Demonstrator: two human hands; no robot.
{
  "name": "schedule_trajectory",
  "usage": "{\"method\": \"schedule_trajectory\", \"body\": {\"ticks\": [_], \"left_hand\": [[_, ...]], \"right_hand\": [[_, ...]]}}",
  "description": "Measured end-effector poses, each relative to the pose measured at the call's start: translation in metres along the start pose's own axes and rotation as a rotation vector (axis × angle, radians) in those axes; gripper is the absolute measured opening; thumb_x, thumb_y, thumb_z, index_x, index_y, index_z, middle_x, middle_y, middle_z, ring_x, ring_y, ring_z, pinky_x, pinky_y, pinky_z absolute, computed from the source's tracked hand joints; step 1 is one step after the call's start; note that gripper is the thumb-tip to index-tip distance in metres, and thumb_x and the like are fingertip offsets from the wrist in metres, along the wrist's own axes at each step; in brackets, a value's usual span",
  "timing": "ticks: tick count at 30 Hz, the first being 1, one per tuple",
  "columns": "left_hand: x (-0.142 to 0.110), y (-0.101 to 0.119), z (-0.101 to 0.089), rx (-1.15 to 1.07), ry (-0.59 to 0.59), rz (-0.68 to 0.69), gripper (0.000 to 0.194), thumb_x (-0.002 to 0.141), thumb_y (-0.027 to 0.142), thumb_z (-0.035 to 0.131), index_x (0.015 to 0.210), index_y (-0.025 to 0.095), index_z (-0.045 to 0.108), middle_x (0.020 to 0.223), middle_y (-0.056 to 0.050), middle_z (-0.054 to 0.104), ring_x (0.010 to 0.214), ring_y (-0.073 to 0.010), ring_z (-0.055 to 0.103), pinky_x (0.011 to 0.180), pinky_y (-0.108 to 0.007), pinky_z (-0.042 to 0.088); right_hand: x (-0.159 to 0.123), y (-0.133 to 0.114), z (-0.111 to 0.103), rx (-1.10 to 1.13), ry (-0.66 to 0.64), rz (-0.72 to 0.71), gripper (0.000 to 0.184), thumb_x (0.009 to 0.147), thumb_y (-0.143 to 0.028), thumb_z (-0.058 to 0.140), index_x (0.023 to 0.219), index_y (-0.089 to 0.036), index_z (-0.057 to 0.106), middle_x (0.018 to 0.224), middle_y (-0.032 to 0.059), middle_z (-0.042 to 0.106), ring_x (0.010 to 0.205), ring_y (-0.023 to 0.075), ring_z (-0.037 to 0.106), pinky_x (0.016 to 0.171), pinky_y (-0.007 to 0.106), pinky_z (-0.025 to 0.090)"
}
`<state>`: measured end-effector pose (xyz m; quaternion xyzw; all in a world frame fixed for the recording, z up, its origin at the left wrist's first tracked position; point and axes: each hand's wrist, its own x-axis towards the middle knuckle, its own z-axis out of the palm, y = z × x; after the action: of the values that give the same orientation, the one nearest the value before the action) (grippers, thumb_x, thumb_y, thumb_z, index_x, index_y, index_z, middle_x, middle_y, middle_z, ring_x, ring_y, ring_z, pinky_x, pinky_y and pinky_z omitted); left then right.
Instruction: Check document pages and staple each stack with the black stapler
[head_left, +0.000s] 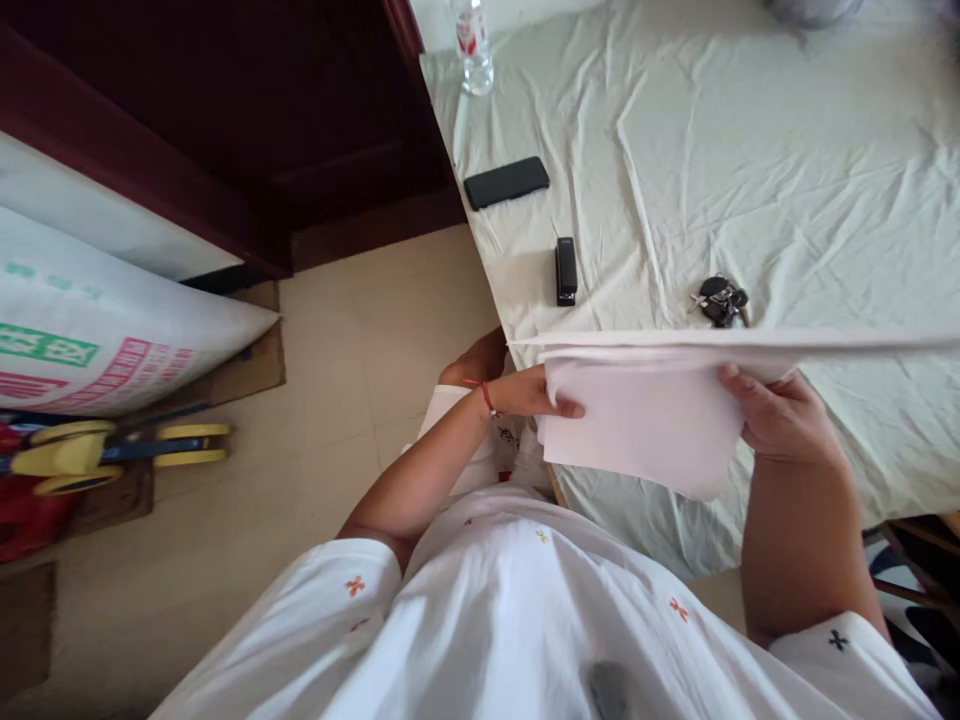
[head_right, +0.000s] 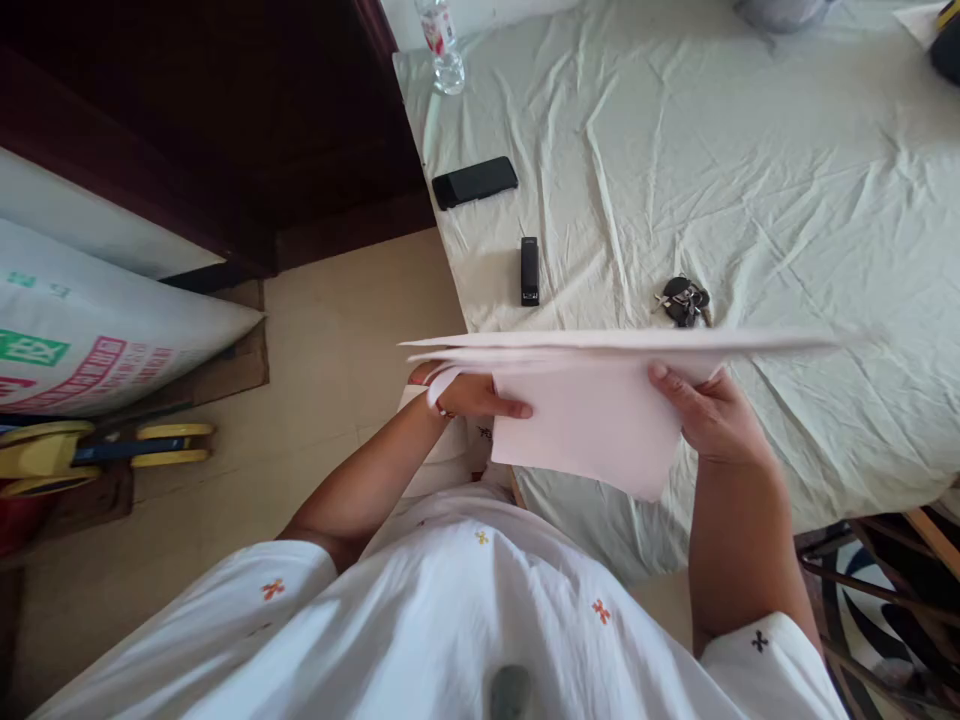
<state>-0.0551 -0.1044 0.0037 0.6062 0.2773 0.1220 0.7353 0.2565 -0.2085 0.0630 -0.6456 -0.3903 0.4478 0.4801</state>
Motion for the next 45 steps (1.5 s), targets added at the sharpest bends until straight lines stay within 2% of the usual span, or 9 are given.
{"method": "schedule_trajectory", "body": {"ticks": [2,8,12,15,18,23,26,37,45], "left_hand": [[-0.002,-0.001,0.008,-0.091,-0.001,-0.017,0.072,0.058,0.046,0.100,0.117,0.012,0.077,0.124,-0.017,0.077,0.122,-0.0340,0.070,0.112,-0.049,0.053],[-0.001,-0.018,0.035,-0.697,0.403,-0.052,0.071,0.050,0.039,0.103,0.111,0.012,0.079,0.115,-0.017,0.080,0.109,-0.0346,0.076,0.107,-0.053,0.056],[-0.001,-0.022,0.040,-0.786,0.472,-0.109,0.067,0.037,0.026,0.104,0.099,0.012,0.082,0.102,-0.014,0.082,0.094,-0.0329,0.077,0.100,-0.055,0.058],[-0.001,-0.022,0.040,-0.800,0.483,-0.101,0.065,0.035,0.021,0.103,0.096,0.012,0.083,0.101,-0.013,0.082,0.093,-0.0322,0.077,0.099,-0.054,0.059],[0.000,-0.021,0.039,-0.826,0.481,-0.099,0.066,0.038,0.022,0.103,0.099,0.012,0.083,0.103,-0.013,0.082,0.095,-0.0325,0.077,0.099,-0.054,0.059],[0.001,-0.022,0.039,-0.845,0.497,-0.116,0.066,0.035,0.019,0.103,0.097,0.011,0.082,0.099,-0.013,0.082,0.093,-0.0325,0.077,0.100,-0.055,0.058],[0.000,-0.024,0.038,-0.848,0.494,-0.132,0.065,0.035,0.017,0.102,0.096,0.010,0.082,0.100,-0.015,0.081,0.095,-0.0339,0.077,0.101,-0.056,0.058],[-0.001,-0.022,0.038,-0.767,0.451,-0.093,0.067,0.039,0.022,0.101,0.101,0.011,0.078,0.099,-0.015,0.081,0.100,-0.0363,0.077,0.101,-0.055,0.058],[0.000,-0.024,0.037,-0.760,0.442,-0.095,0.068,0.042,0.026,0.101,0.104,0.011,0.078,0.101,-0.015,0.081,0.102,-0.0363,0.077,0.101,-0.053,0.058]], "right_hand": [[-0.006,0.009,-0.004,0.006,-0.064,0.089,0.048,0.071,-0.063,0.094,0.103,-0.028,0.081,0.100,0.0035,0.083,0.088,0.0282,0.078,0.071,0.040,0.068],[-0.023,0.040,-0.001,-0.067,-0.324,0.306,0.048,0.073,-0.067,0.091,0.088,-0.023,0.081,0.087,0.0093,0.081,0.073,0.0296,0.076,0.059,0.043,0.066],[-0.022,0.041,0.008,-0.076,-0.217,0.134,0.046,0.082,-0.069,0.083,0.094,-0.024,0.078,0.088,0.0076,0.079,0.072,0.0259,0.072,0.056,0.039,0.062],[-0.021,0.037,0.015,-0.072,-0.072,-0.066,0.040,0.090,-0.066,0.076,0.101,-0.027,0.074,0.087,0.0036,0.075,0.072,0.0216,0.068,0.057,0.033,0.058],[-0.023,0.036,0.021,-0.126,-0.077,-0.120,0.037,0.097,-0.063,0.069,0.101,-0.026,0.073,0.080,0.0021,0.069,0.067,0.0197,0.063,0.054,0.032,0.053],[-0.028,0.030,0.028,-0.298,0.236,-0.409,0.037,0.100,-0.048,0.070,0.131,-0.028,0.068,0.119,0.0077,0.071,0.100,0.0230,0.069,0.083,0.041,0.061],[-0.029,0.019,0.030,-0.498,0.356,-0.544,0.030,0.099,-0.042,0.071,0.126,-0.029,0.073,0.118,0.0075,0.069,0.098,0.0223,0.067,0.088,0.044,0.060],[-0.018,0.010,0.038,-0.532,0.373,-0.508,0.021,0.096,-0.043,0.074,0.086,-0.025,0.071,0.079,0.0007,0.065,0.072,0.0189,0.055,0.072,0.037,0.048],[-0.018,0.008,0.023,-0.594,0.280,-0.550,0.023,0.098,-0.040,0.071,0.080,-0.025,0.064,0.077,-0.0004,0.062,0.075,0.0192,0.052,0.073,0.036,0.046]]}}
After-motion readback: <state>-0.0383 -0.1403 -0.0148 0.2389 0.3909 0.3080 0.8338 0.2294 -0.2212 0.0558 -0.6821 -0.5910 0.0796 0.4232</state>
